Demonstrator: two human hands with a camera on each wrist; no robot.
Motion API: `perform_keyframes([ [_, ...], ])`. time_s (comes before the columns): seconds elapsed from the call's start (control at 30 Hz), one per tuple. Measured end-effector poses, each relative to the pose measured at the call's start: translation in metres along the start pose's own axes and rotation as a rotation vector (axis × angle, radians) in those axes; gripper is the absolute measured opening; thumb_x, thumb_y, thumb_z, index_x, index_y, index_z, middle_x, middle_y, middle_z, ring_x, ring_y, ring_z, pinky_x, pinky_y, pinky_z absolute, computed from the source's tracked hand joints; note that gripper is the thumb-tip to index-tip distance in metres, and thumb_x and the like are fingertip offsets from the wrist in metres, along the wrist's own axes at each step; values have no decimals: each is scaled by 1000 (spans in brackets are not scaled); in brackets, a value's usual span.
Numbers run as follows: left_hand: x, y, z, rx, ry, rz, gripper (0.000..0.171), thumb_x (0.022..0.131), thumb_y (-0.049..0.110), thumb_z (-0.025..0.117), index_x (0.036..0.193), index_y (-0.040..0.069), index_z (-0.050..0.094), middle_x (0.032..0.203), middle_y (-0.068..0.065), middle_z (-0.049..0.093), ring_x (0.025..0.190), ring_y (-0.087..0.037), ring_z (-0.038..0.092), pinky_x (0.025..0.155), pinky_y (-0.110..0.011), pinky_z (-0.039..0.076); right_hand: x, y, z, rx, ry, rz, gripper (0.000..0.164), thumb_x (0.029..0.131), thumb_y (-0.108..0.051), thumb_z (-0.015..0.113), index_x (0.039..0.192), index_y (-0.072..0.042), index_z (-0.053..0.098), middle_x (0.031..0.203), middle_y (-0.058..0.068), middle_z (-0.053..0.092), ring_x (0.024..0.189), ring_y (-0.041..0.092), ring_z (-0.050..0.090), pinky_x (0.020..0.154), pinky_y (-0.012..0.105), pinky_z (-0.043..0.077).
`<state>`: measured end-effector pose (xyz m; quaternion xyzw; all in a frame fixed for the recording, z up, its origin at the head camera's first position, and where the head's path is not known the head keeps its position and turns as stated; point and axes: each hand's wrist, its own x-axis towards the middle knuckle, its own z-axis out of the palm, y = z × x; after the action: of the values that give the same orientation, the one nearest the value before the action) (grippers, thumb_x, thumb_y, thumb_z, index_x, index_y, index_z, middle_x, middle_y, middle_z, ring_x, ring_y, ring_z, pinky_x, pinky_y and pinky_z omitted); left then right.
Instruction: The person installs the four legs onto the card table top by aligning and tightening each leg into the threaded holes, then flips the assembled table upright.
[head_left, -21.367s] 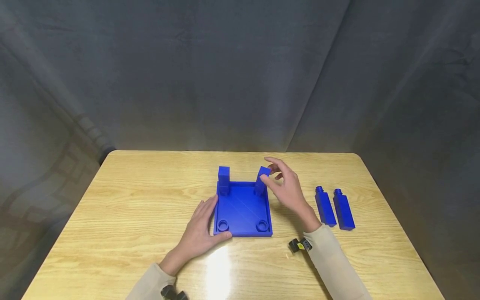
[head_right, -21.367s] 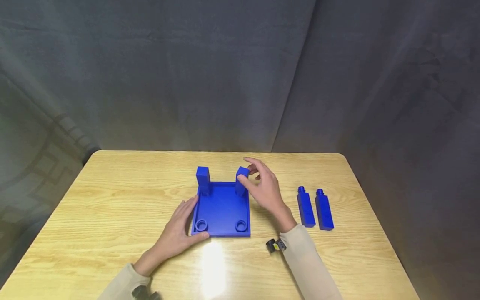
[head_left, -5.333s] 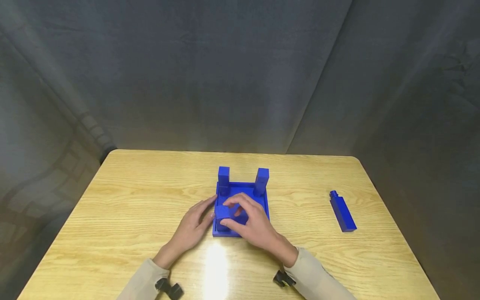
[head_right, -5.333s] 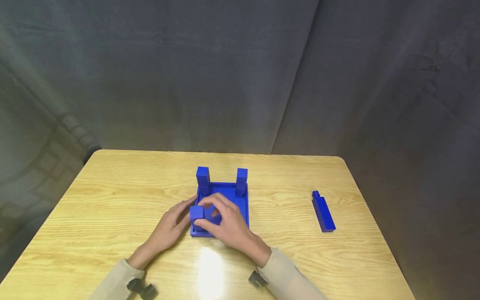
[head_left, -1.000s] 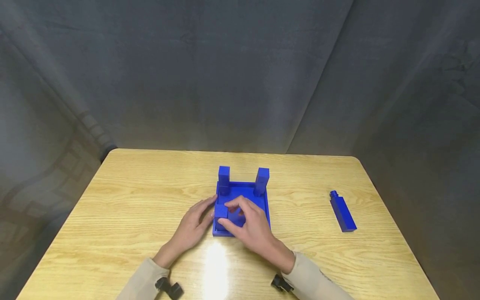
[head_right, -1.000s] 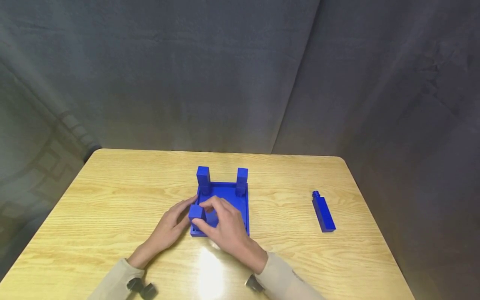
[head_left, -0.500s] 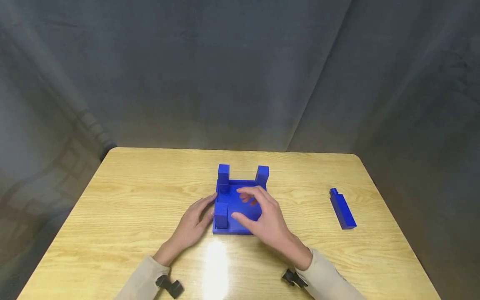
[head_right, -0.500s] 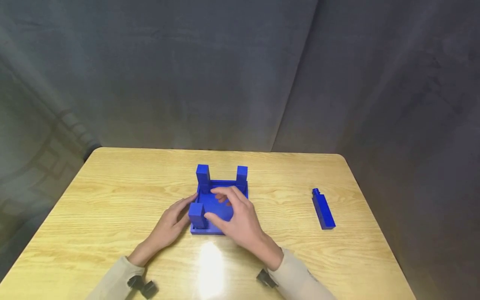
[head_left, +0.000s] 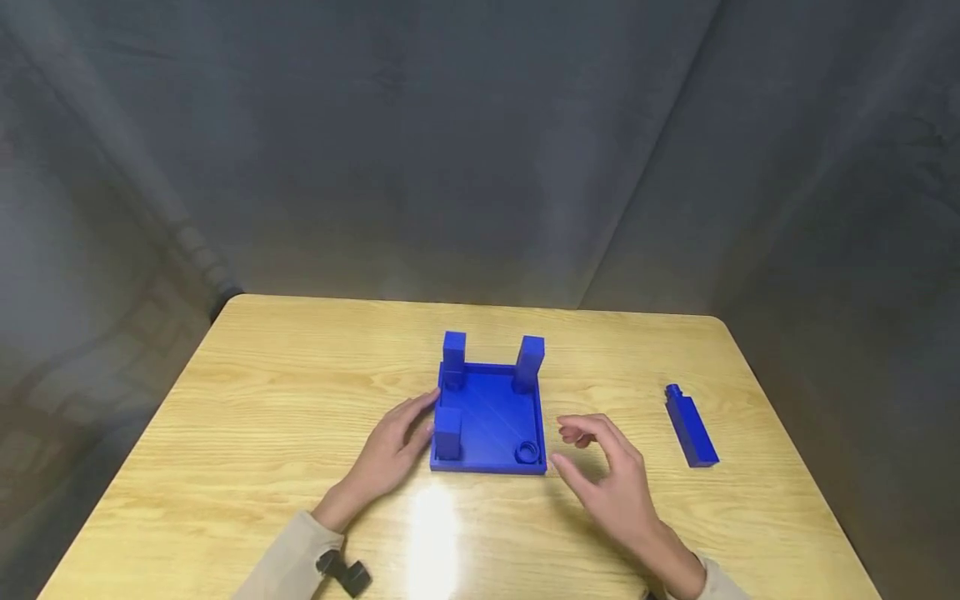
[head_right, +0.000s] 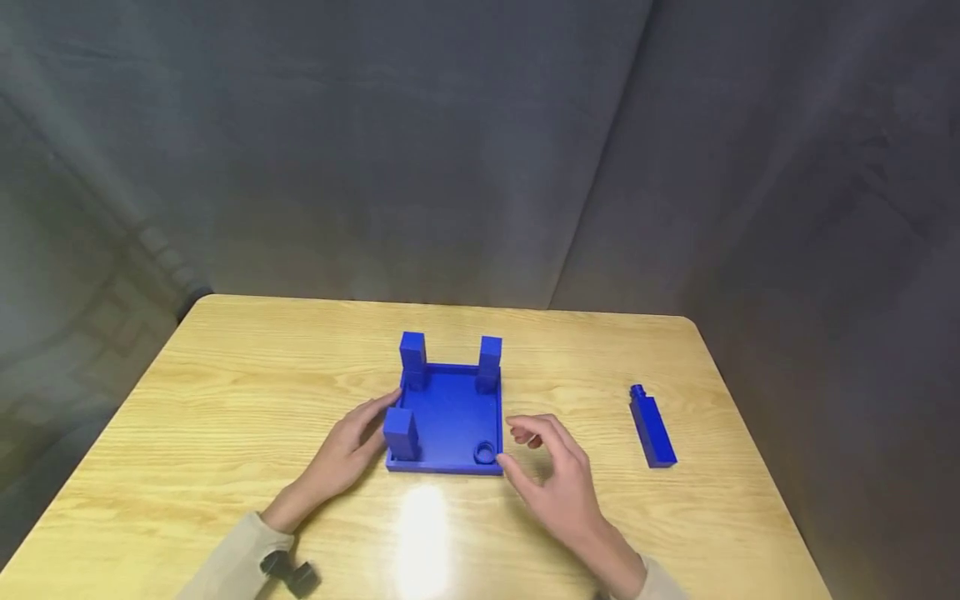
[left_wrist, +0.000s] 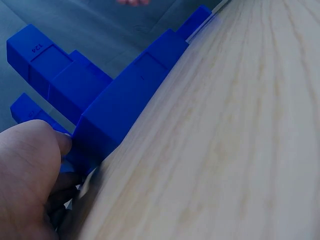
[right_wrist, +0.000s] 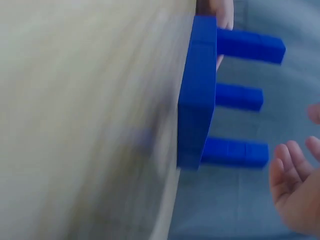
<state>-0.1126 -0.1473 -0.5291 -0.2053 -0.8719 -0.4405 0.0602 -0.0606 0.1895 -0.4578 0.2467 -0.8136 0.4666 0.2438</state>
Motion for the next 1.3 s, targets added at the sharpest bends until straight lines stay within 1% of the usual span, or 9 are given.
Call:
perform_keyframes([
  [0.23,-1,2,0,9,5,-11,52,114,21,62,164,9,54,163,-15,59,148,-44,57,125,-69,41,-20,16,-41,-50,43,133,54,82,24,82,131,4,71,112,-5,72,101,9,68,86,14,57],
  [0.4,0,1,0,6,3,-15,52,114,22,62,164,10,54,164,-15,58,149,-44,56,125,-70,40,-26,31,-64,-28,160,188,54,82,32,75,132,12,68,113,-4,73,101,7,68,86,11,55],
  [0.53,1,1,0,3,4,-13,52,114,22,62,164,10,54,164,-15,58,149,-44,56,125,-70,40,-29,42,-77,-53,234,259,50,86,29,74,133,12,68,112,-1,73,100,8,68,86,8,54],
  [0.73,0,1,0,-1,5,-14,52,113,21,63,163,9,55,163,-15,58,149,-45,56,125,-70,40,-31,50,-96,-272,214,405,50,90,14,83,137,2,71,113,-5,69,99,1,63,84,5,50],
  [0.83,1,2,0,3,7,-11,52,114,22,62,164,9,55,163,-15,59,148,-45,56,125,-70,40,-30,54,-106,-383,188,441,52,90,8,87,138,0,71,113,3,68,97,-1,57,79,4,46],
  [1.0,1,1,0,0,6,-10,52,114,22,62,164,9,54,163,-15,58,148,-44,56,125,-69,41,-32,61,-120,-488,143,494,57,88,2,91,141,1,69,113,18,69,95,-3,49,76,7,40],
  [1.13,-1,2,2,4,0,-13,52,114,22,62,164,9,54,163,-16,58,148,-45,56,125,-70,41,-38,66,-127,-544,51,568,65,89,-6,93,146,4,62,117,26,66,104,17,55,77,18,41],
  [1.23,-1,3,1,6,0,-17,52,114,22,62,164,9,54,163,-17,58,148,-46,56,125,-70,40,-41,70,-129,-558,18,600,72,89,-5,93,149,8,57,120,33,61,109,43,53,84,37,40],
  [1.3,-1,2,0,10,2,-17,52,114,22,62,164,9,54,163,-16,59,148,-45,56,125,-70,40,-42,73,-130,-570,20,605,77,86,-4,94,150,8,55,122,36,60,113,49,51,85,48,38],
])
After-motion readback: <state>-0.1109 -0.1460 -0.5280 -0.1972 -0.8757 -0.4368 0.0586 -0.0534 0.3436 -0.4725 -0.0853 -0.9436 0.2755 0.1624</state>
